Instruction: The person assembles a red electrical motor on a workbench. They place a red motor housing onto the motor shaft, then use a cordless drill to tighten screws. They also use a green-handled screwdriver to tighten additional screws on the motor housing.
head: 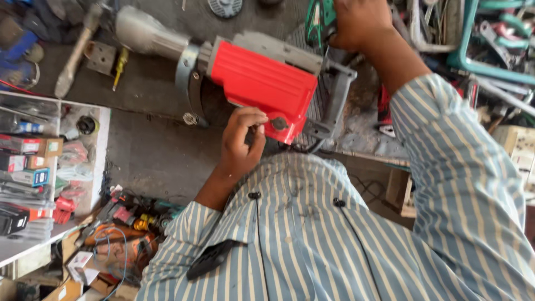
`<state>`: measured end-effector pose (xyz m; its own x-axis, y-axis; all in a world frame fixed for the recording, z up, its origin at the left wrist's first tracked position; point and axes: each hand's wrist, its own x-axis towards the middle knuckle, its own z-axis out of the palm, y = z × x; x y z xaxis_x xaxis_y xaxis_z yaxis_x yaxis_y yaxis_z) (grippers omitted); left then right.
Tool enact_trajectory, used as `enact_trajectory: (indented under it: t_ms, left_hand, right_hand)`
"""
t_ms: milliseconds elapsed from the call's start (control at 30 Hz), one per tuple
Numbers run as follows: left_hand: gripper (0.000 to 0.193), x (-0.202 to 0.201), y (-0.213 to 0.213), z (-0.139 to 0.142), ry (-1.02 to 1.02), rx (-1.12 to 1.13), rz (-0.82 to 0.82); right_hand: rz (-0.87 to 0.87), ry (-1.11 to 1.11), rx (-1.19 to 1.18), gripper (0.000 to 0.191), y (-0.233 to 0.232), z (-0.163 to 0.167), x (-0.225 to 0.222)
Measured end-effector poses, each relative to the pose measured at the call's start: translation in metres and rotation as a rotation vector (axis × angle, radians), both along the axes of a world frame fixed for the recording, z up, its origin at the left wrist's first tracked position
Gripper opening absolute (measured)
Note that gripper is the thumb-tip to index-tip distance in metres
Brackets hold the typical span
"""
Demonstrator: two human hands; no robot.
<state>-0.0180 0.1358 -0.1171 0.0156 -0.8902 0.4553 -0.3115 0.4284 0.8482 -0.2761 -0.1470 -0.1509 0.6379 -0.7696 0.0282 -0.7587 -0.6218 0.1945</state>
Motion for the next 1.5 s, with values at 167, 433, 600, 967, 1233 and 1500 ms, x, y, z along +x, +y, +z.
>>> enact_trajectory:
  t_ms: [167, 433, 600, 967, 1233, 1500]
  left_hand:
    - [0.021, 0.013, -0.016, 0.012, 0.102, 0.167, 0.067]
    - [0.045, 0.019, -0.048, 0.05, -0.383, -0.107, -0.022]
    - [0.057, 0.009, -0.051, 0.038, -0.243, 0.179, -0.34]
    - [0.017, -0.01, -0.046, -0.028, -0.177, 0.047, -0.384]
    - [0.009, 0.001, -0.046, -0.031, -0.11, 0.157, -0.389]
    - [0.013, 0.009, -0.048, -0.026, -0.074, 0.153, -0.412]
  right_hand:
    - [-0.084, -0.234, 0.25, 0.057, 0.008, 0.04, -0.015]
    - [0.05, -0.658, 0.311, 0.052, 0.129, 0.166, -0.028]
    - [-0.099, -0.269, 0.522, 0.04, 0.174, 0.231, -0.011]
    - [-0.113, -0.095, 0.692, 0.046, 0.195, 0.259, 0.016]
    - [-0.184, 0.02, 0.685, 0.06, 0.19, 0.263, 0.034]
    - [-0.181, 0.073, 0.617, 0.059, 0.192, 0.265, 0.048]
